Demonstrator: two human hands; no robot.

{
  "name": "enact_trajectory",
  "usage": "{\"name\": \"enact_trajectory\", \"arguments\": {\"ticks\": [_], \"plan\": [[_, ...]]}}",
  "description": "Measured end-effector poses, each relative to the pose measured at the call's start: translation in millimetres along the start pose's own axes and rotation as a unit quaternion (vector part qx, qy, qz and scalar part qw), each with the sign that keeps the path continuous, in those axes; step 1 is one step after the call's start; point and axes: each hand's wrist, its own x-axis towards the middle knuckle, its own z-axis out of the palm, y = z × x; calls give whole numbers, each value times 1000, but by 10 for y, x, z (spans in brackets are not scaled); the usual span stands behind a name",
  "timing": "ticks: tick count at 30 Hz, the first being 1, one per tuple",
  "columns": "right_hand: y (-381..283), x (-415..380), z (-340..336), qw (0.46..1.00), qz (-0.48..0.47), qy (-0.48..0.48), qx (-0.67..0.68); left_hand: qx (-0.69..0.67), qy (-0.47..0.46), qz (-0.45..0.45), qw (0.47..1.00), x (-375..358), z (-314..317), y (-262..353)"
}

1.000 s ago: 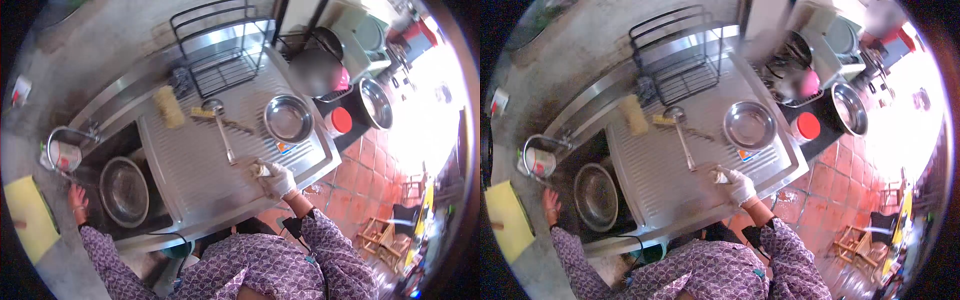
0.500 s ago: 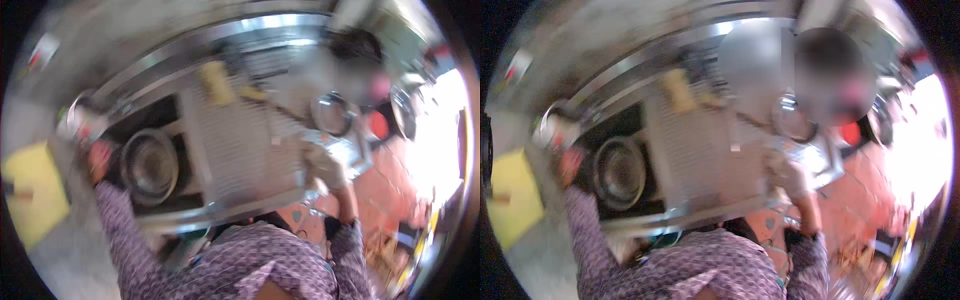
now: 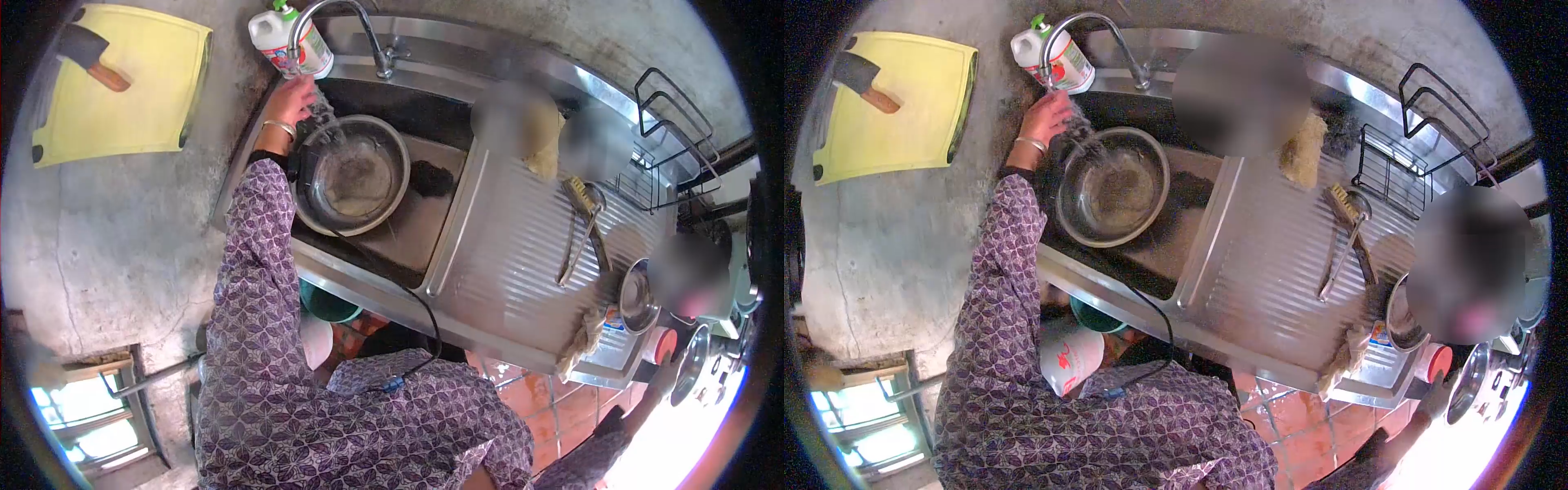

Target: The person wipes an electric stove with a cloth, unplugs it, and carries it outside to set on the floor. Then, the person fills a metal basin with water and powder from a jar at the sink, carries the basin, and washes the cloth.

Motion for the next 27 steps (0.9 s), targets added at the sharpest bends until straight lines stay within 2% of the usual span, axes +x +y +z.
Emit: {"name": "enact_trajectory", "arguments": {"ticks": [1,2,4,5,7,9,10,12,14,15,16,17,18,19,20,21,24,27], "plan": [[136,197,56,997,3,1,-78,56,18,-2,998,-60,17,-6],[620,502,246,999,-4,-35,-36,112,35,-4,993,-101,11,-24],[1545,1087,608,993,-7,-107,50,93,31,-14,995,-205,-40,-91],[1517,1087,673,993,-8,-108,51,76,25,-21,997,-261,-69,-131],[1416,1139,826,980,-40,-67,-183,61,21,-27,998,-387,-98,-184],[1390,1149,859,984,-52,-39,-167,254,20,-13,967,-587,-62,-257],[1359,1189,854,986,-65,-9,-152,256,19,-12,966,-681,-52,-287],[825,1056,698,980,-38,16,-196,205,-5,-41,978,-883,-30,-347],[571,1032,643,974,-85,-45,-204,208,-5,-55,976,-1072,0,-402],[184,840,520,975,-35,-71,-209,198,-13,-68,978,-1114,-37,-488],[334,878,557,973,-99,-35,-204,186,-29,-81,979,-1146,-33,-564],[366,954,562,971,-124,-69,-194,177,-39,-85,980,-1226,-14,-598],[491,985,640,958,-212,6,-193,178,-80,-87,977,-1292,-23,-613],[220,968,186,880,-412,-235,-38,155,-82,-93,980,-1318,-19,-722],[102,776,201,957,-166,-184,-150,135,-96,-118,979,-1248,-56,-874],[28,702,415,968,-100,-12,-232,150,-106,-114,976,-1408,84,-791],[-423,422,224,971,0,-8,-240,154,-108,-116,975,-1532,191,-926],[-453,411,157,966,12,-32,-258,193,-108,-118,968,-1665,340,-914]]}}
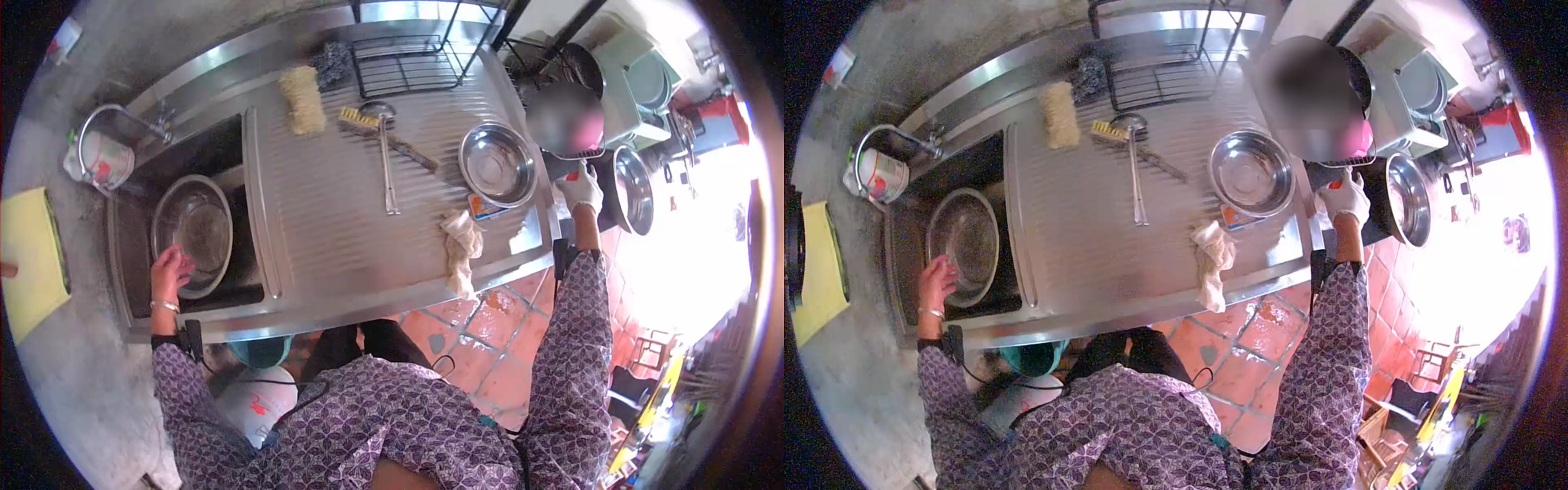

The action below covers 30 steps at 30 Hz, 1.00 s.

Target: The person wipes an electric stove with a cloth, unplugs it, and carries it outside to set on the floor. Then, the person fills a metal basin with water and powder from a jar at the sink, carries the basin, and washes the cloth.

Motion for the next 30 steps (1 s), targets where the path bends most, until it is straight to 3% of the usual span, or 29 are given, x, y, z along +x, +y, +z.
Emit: {"name": "enact_trajectory", "arguments": {"ticks": [7,11,13,14,17,18,19,21,22,23,24,27,28,29,30], "plan": [[371,122,154,998,11,42,46,29,-13,44,999,-149,470,252],[456,63,-79,999,-25,38,23,5,-71,93,993,-303,868,517],[659,187,-17,994,-75,83,3,43,-102,141,984,-387,1098,649],[564,72,-273,994,-75,76,-34,40,-128,159,978,-427,1202,704],[576,-92,-721,990,-109,77,41,47,-168,242,954,-579,1581,810],[635,-112,-812,976,-161,138,46,33,-205,259,943,-669,1708,882],[554,-242,-1047,968,-179,120,127,19,-240,275,931,-769,1834,940],[641,-317,-1332,943,-259,208,34,36,-298,266,916,-927,2072,998],[507,-538,-1586,965,-191,130,122,43,-338,256,905,-1006,2177,1056],[453,-672,-1773,945,-255,183,92,49,-378,245,891,-1085,2282,1108],[380,-789,-1944,961,-197,147,129,19,-413,227,882,-1141,2404,1114],[491,-830,-2110,921,-249,90,285,-89,-494,254,827,-1246,2849,1059],[284,-943,-2195,894,-305,81,317,-93,-488,256,830,-1307,2976,1053],[-6,-1084,-2285,864,-359,71,347,-202,-535,195,797,-1379,3085,1038],[-245,-1055,-2288,835,-454,127,283,-305,-576,131,747,-1448,3151,1021]]}}
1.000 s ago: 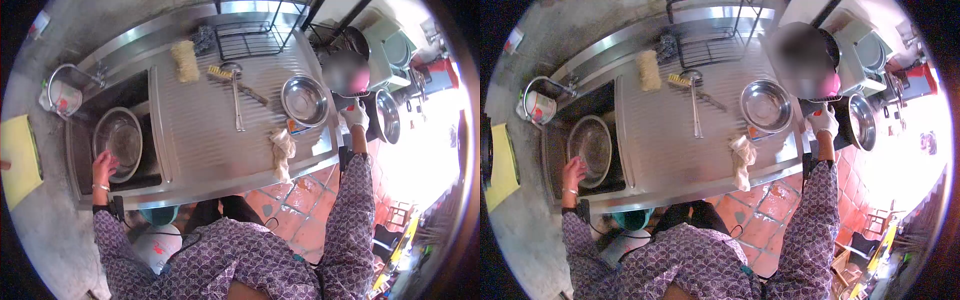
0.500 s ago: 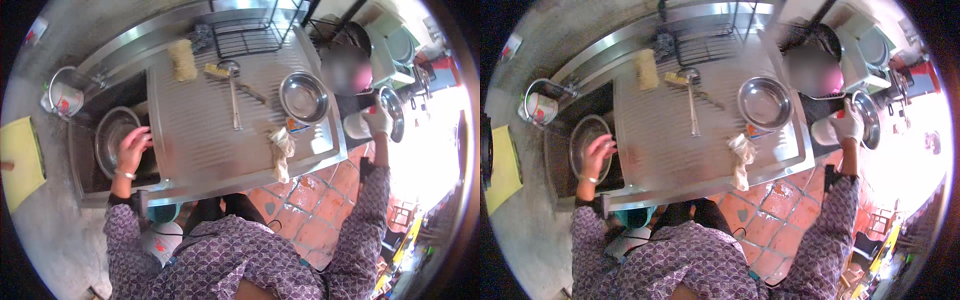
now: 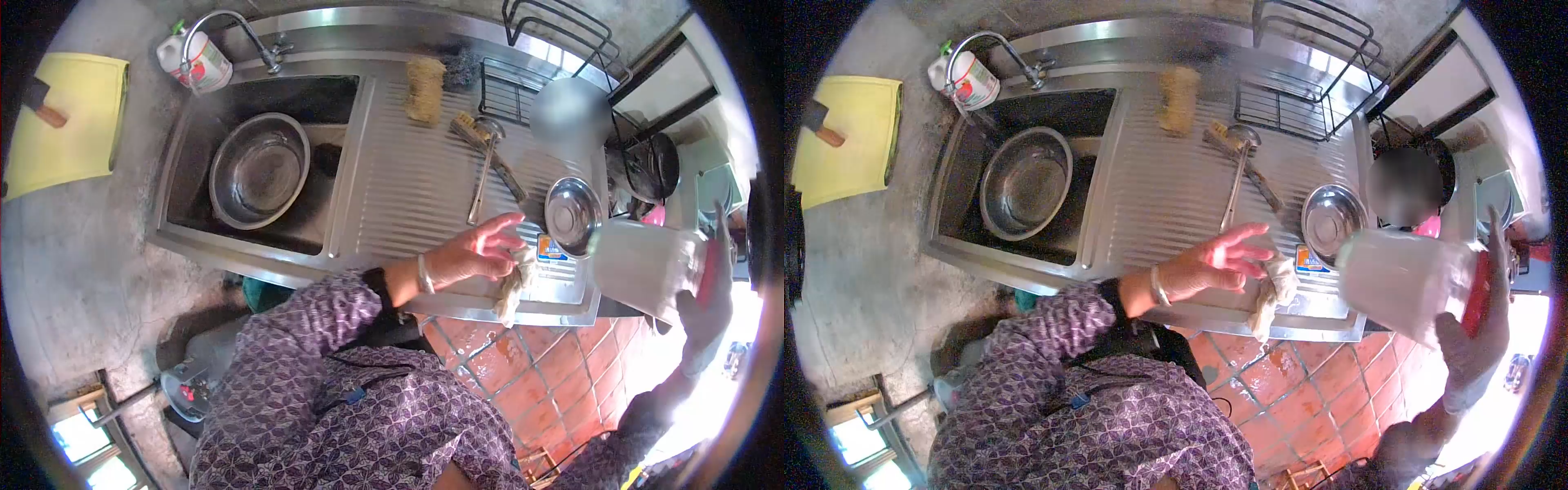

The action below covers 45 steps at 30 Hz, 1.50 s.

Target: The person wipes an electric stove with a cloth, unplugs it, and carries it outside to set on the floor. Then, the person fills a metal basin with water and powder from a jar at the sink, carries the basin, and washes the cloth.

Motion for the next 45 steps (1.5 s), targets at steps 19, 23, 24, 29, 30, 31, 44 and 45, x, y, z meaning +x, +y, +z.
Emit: {"name": "enact_trajectory", "arguments": {"ticks": [19,23,24,29,30,31,44,45], "plan": [[-2078,767,2005,914,-40,-149,376,-360,169,175,901,-1740,-1050,261],[-2031,944,2556,982,-59,-79,160,-365,213,204,883,-2286,-1385,372],[-1990,904,2770,981,-65,-83,165,-327,242,205,890,-2421,-1492,398],[-2051,584,3447,944,89,-307,-81,-227,292,232,900,-2940,-1828,756],[-2041,535,3533,943,86,-312,-78,-237,289,237,897,-3035,-1912,789],[-2012,497,3614,947,38,-288,-138,-246,286,243,894,-3122,-1990,823],[-4197,881,4193,722,-4,-408,559,-255,441,242,826,-4185,-2344,1145],[-4282,911,4264,722,-21,-417,552,-220,463,220,830,-4239,-2291,1209]]}}
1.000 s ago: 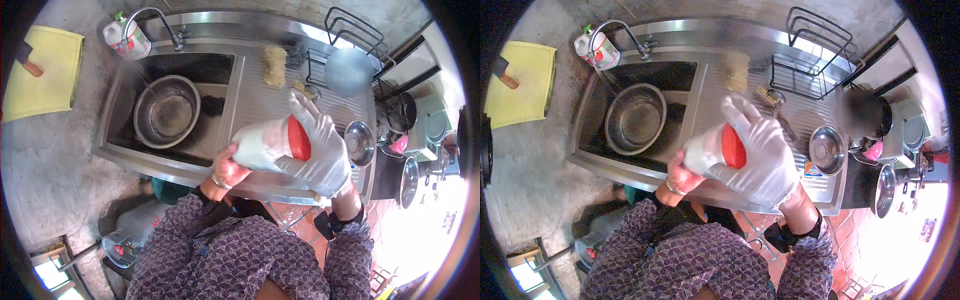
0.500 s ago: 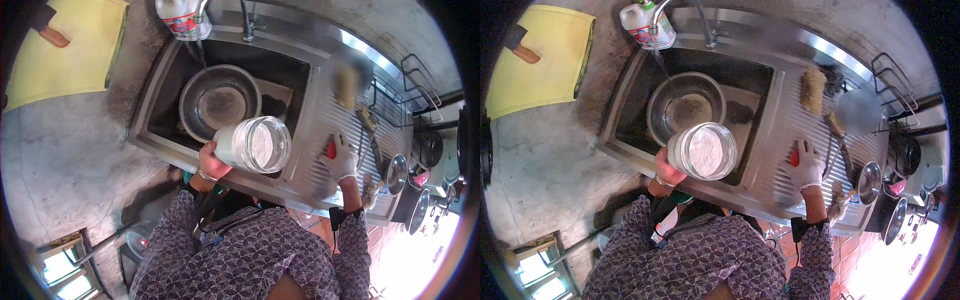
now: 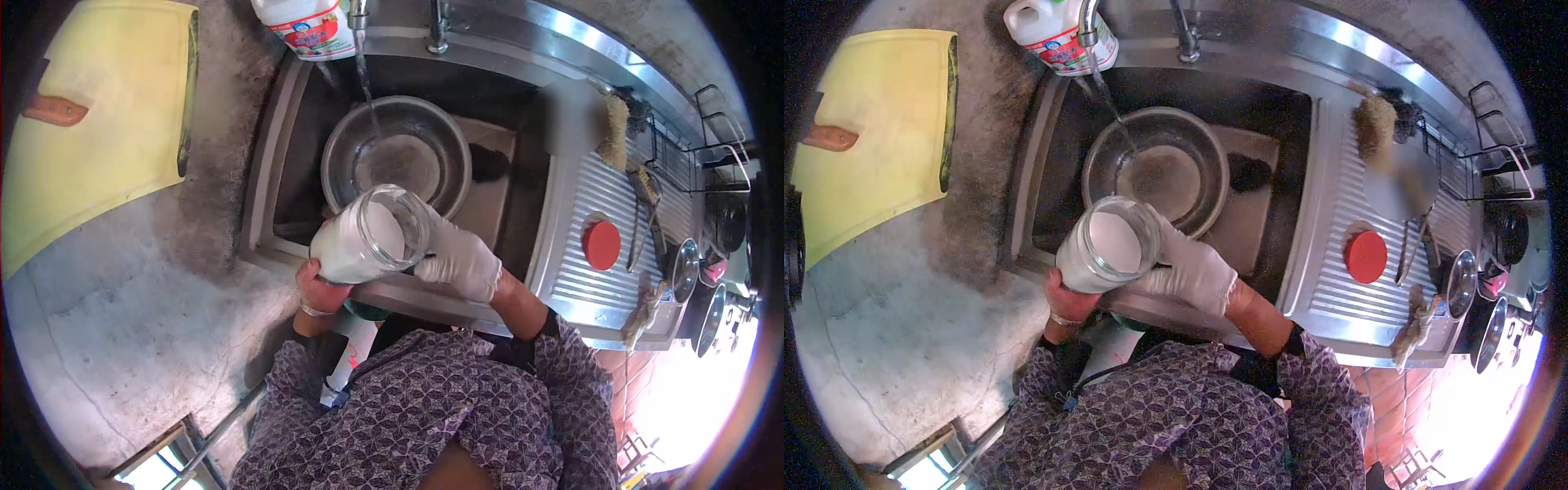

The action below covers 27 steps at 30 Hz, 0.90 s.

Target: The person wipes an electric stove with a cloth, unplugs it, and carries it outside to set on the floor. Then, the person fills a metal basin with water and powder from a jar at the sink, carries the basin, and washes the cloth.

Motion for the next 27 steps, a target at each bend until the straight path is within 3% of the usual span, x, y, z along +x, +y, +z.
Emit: {"name": "enact_trajectory", "arguments": {"ticks": [2,4,8,11,14,17,19,20,21,22,23,26,27], "plan": [[25,164,102,1000,-11,-9,23,48,19,3,999,-54,-72,116],[43,290,212,997,-33,-26,57,5,-48,-11,999,-76,-244,187],[14,478,380,991,-56,-53,111,-20,0,-6,1000,-137,-535,252],[-1,564,436,984,-63,-70,153,42,11,36,998,-178,-669,260],[41,608,459,979,-61,-80,175,-17,48,31,998,-271,-656,257],[303,628,479,976,8,-88,200,-7,74,3,997,-346,-813,186],[624,691,394,969,100,-132,182,-14,90,58,994,-367,-684,158],[850,773,319,970,140,-112,166,-17,86,61,994,-376,-633,159],[988,861,181,991,120,-54,-31,-42,99,70,992,-389,-584,151],[1330,989,-6,991,67,-24,-115,-68,111,80,988,-377,-539,148],[1573,1133,-201,980,12,6,-198,-26,42,88,995,-350,-516,178],[1233,1490,-575,987,12,56,-151,-24,77,92,992,-364,-394,192],[1205,1632,-580,991,98,83,-24,-42,66,104,991,-360,-441,159]]}}
